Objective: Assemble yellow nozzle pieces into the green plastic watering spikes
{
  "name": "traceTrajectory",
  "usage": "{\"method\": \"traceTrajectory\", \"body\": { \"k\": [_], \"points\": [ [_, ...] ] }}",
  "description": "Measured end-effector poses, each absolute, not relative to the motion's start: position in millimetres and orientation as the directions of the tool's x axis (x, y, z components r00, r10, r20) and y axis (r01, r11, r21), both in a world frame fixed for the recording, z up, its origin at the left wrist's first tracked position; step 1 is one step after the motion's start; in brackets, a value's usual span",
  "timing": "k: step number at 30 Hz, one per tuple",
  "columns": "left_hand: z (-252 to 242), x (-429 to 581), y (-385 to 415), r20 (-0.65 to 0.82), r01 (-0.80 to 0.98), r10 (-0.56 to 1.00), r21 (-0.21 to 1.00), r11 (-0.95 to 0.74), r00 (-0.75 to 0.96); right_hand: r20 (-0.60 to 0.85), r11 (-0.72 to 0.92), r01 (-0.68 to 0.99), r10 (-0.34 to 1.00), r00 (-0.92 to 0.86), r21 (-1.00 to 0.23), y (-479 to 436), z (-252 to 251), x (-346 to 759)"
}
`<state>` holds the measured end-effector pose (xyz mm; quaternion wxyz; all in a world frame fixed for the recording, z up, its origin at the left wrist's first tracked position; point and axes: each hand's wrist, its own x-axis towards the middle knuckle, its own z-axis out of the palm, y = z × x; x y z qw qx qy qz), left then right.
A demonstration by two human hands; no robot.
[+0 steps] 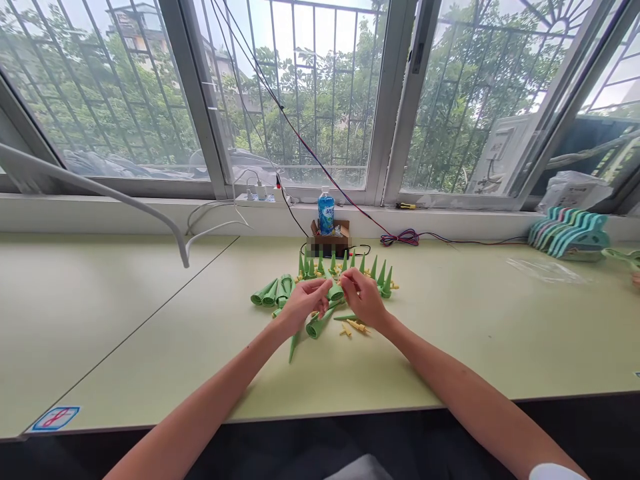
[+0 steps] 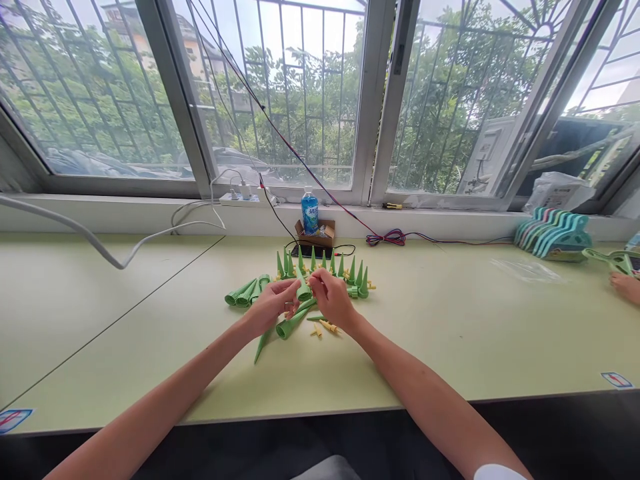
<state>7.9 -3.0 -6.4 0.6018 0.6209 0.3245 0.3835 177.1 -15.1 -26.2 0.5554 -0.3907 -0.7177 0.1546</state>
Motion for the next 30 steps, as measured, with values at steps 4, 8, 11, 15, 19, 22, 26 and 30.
{"method": "traceTrajectory", "body": {
  "k": [4,8,11,15,19,22,26,30],
  "points": [
    [-5.7,7.2,-4.4,0.254,-0.007,0.849,0.959,-0.283,0.464,0.691,0.656,0.434,0.716,-0.097,-0.618,-13.8,-26.9,178.3],
    [-7.1,9.6,-5.1,0.397,0.073,0.827,0.885,-0.46,0.399,0.693,0.656,0.457,0.712,-0.11,-0.601,-11.9,-27.9,179.7],
    [-9.2,10.9,-3.9,0.489,0.148,0.799,0.813,-0.563,0.351,0.685,0.644,0.463,0.722,-0.101,-0.61,-10.8,-29.2,180.2],
    [-13.0,11.5,-1.2,0.532,0.201,0.775,0.765,-0.612,0.341,0.674,0.629,0.472,0.733,-0.093,-0.618,-10.2,-29.8,179.8],
    [-15.0,13.6,-1.3,0.535,0.185,0.779,0.772,-0.608,0.328,0.693,0.626,0.481,0.719,-0.053,-0.613,-11.1,-27.5,179.0],
    [-14.2,15.4,-2.8,0.501,0.134,0.809,0.819,-0.558,0.307,0.712,0.628,0.476,0.702,-0.007,-0.616,-12.2,-25.8,179.0],
    [-11.6,15.2,-3.4,0.423,0.089,0.864,0.883,-0.461,0.272,0.725,0.626,0.483,0.688,0.029,-0.613,-12.5,-25.6,179.3],
    [-9.5,13.8,-1.9,0.296,0.079,0.9,0.938,-0.336,0.32,0.732,0.636,0.484,0.681,0.014,-0.602,-12.5,-26.4,179.1]
  ]
}}
